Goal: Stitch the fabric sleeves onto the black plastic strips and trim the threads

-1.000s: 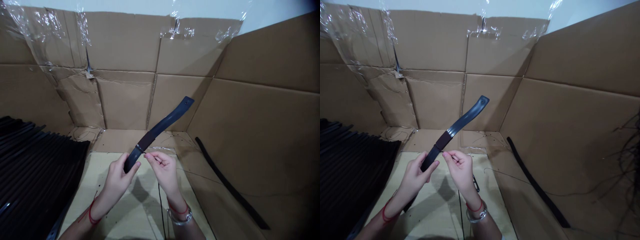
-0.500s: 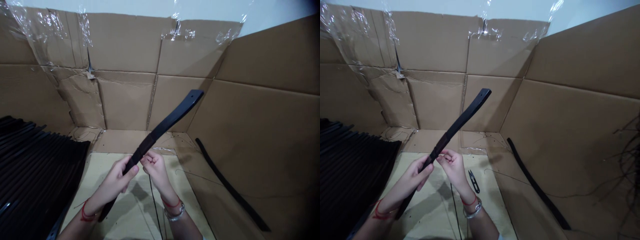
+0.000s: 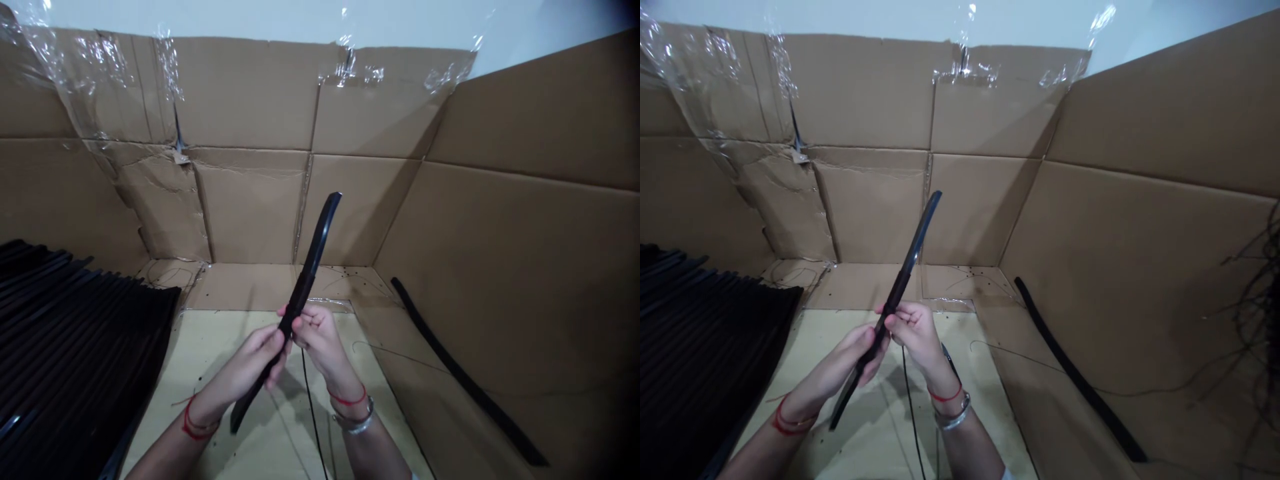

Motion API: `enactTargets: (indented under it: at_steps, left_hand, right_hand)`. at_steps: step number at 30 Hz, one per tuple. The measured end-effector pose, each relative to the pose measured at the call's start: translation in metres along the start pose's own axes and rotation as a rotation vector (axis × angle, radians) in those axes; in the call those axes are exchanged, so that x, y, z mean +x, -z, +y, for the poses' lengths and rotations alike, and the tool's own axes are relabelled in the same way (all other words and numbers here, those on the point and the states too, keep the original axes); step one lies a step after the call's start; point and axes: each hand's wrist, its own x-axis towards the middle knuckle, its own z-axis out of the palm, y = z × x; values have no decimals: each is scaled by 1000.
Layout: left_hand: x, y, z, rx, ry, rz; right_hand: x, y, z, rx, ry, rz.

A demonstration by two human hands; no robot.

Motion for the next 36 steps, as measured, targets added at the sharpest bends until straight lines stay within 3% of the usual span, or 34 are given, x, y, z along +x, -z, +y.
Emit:
enactTargets:
  at_steps: [2,3,4,7,8,11,12,15,16,19,20,21,24,25,28,29,31,32,33,36]
  left_hand:
    - [0,-3,0,164,-143,219]
    - [0,-4,0,177,-155,266]
    - [0,-4,0,131,-114,240]
    - [3,-3,-2,-97,66,-12]
    - [5,-2,-3,-94,55,6]
    - [7,0,-4,46,-85,268]
    - [6,0,-5,28,-40,251]
    - [1,-4,-5,-188,238,-125]
    - [0,-5,-6,-201,220,-159]
    - [-1,-6,-6,-52,-3,77]
    - [-1,-5,-7,-27,-17,95]
    - [1,-2,-7,-43,29,15]
    - [5,6,-6,-130,193,-376]
    - [6,7,-5,-65,145,-314]
    - [4,5,-1,211,-96,131]
    - [2,4,0,229,-107,165]
    - [-4,1,3,136,-17,2]
    - [-7,-1,5,101,19,-79]
    - [-9,-2,5,106,24,-87]
    - [-9,-2,6,298,-130,263]
  right_hand:
    - [1,0,1,-37,73,153]
    - [0,-1,1,-44,79,168]
    - [-1,-1,1,-47,64,135]
    - [-5,-4,-3,-93,27,36]
    - [-7,-5,-5,-118,57,81]
    - [-12,-9,-10,-115,130,217]
    - [-13,-10,-11,-82,104,172]
    - [-14,-11,-12,-10,-20,-15]
    - [-13,-11,-12,-19,-12,2]
    - [-10,-9,-11,-115,122,202]
    - [-9,-8,-11,-134,132,208]
    - [-8,-6,-12,-145,103,162]
    - [-9,-3,-15,-170,-6,25]
    - [-10,-2,-16,-186,13,59]
    - [-12,-2,-17,-175,97,172]
    - [-12,-2,-17,-144,71,121]
    - [-11,-1,-15,-64,-12,-27]
    - [-10,-1,-14,-40,-34,-63]
    - [-9,-1,-13,-33,-23,-42]
    - [-5,0,-9,-63,74,143]
